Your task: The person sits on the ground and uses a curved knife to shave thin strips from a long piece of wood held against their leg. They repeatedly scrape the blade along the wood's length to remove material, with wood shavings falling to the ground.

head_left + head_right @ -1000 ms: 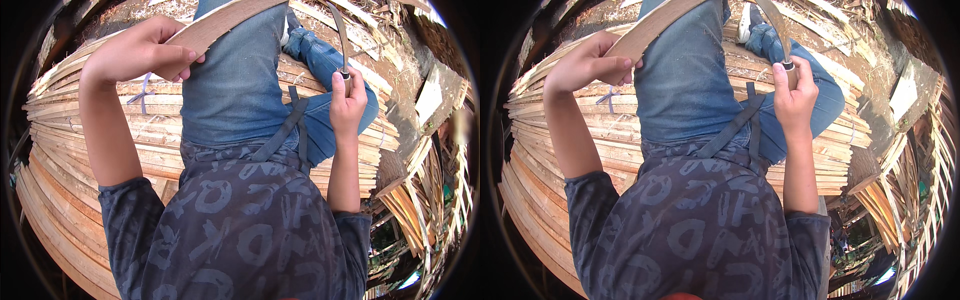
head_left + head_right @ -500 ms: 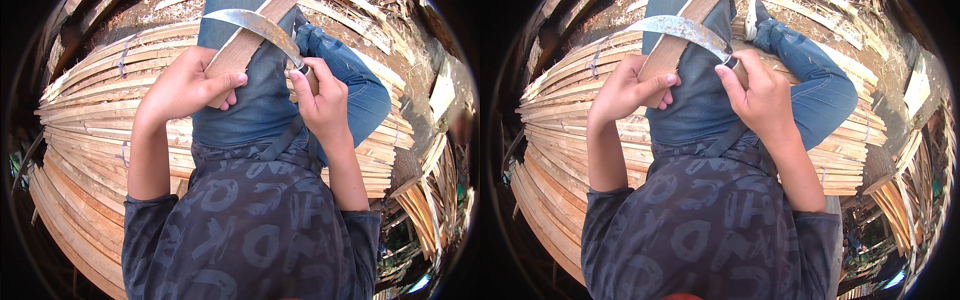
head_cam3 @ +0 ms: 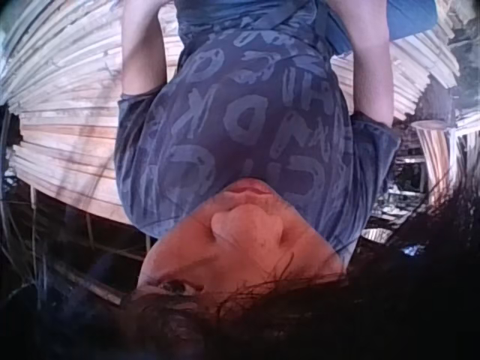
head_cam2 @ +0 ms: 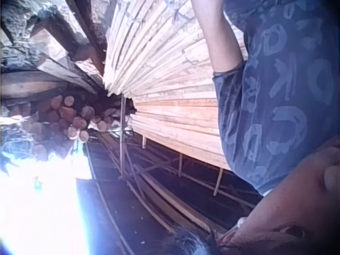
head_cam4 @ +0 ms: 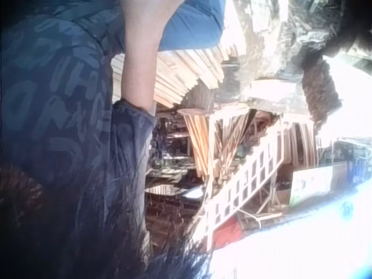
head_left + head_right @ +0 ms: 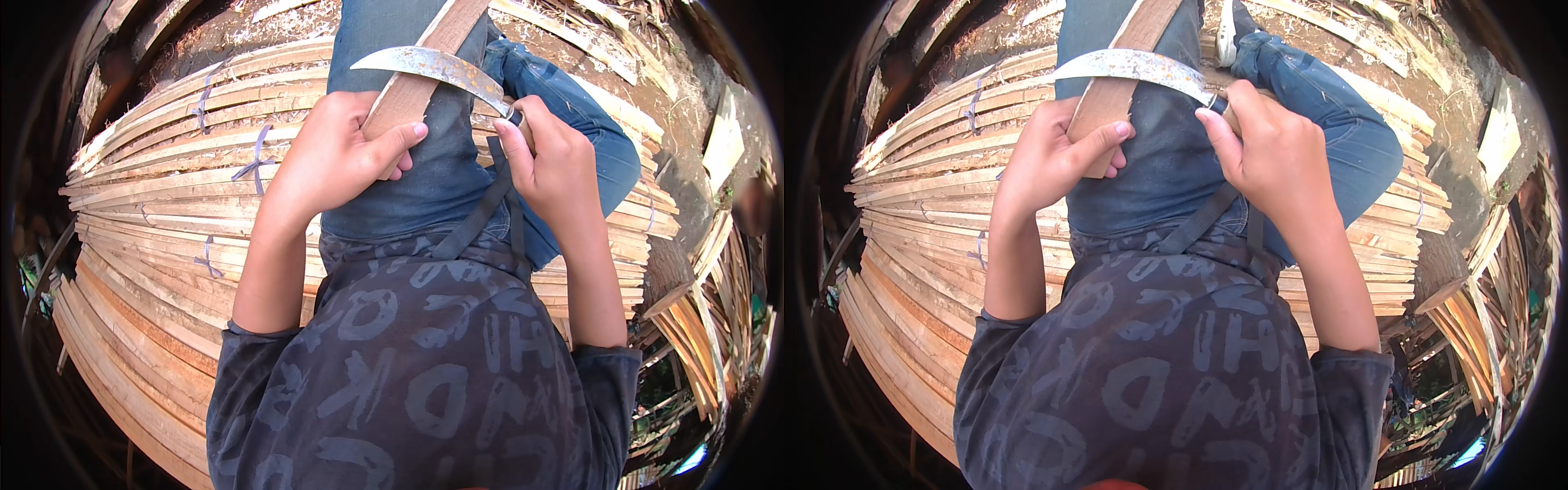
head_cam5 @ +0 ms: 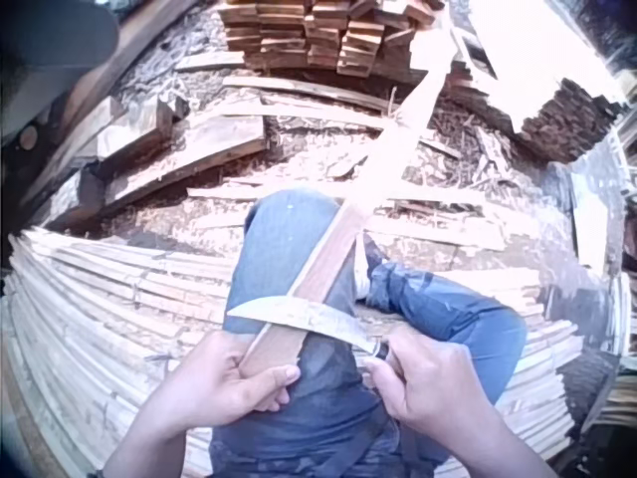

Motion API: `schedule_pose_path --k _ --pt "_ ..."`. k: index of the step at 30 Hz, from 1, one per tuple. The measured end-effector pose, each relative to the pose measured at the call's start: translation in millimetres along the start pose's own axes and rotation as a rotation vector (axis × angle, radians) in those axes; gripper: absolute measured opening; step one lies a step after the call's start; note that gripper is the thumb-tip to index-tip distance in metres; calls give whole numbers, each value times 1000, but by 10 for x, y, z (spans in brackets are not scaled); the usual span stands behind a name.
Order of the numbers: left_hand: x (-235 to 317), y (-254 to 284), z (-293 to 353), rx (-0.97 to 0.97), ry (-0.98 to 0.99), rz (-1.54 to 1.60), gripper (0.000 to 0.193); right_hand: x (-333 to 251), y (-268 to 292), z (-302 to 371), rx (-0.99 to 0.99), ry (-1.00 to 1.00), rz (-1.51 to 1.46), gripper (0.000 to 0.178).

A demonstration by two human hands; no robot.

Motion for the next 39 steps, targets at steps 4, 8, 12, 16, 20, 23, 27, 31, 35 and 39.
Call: schedule_pose_path --k 4,8,12,16,20,23,27,31,35,39 --pt "23 2 -11 3 -53 25 25 16 12 -19 47 28 73 28" --pt "29 -8 -4 -18 -50 50 25 59 4 -55 93 78 145 28" --pt "44 -12 -22 -19 -61 37 24 105 7 -55 130 112 200 27" --pt "49 -36 -21 -36 -85 72 24 112 17 -65 144 133 210 27" --pt "56 -28 -23 -43 -92 60 24 143 33 -87 168 146 240 27" --pt "66 -35 -27 -41 -105 76 23 170 59 -92 188 153 270 27" --pt "75 -36 -28 -45 -110 87 23 164 59 -80 202 135 273 27" --pt "93 -41 -35 -52 -134 80 23 195 70 -60 218 95 291 27" --pt "71 -55 -24 -55 -112 105 24 232 99 -77 259 98 275 26" --pt "113 -44 -54 -55 -155 97 24 204 126 -65 261 93 289 26"
Point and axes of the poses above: each hand's wrist, its own z-axis away from the middle knuckle, its own y-axis out of the back of the hand, x = y × z, the point moved 10 cm from there along -z, towards the middle knuckle, and after that the axes turned 1 degree about -z, right-handed, at the moved point
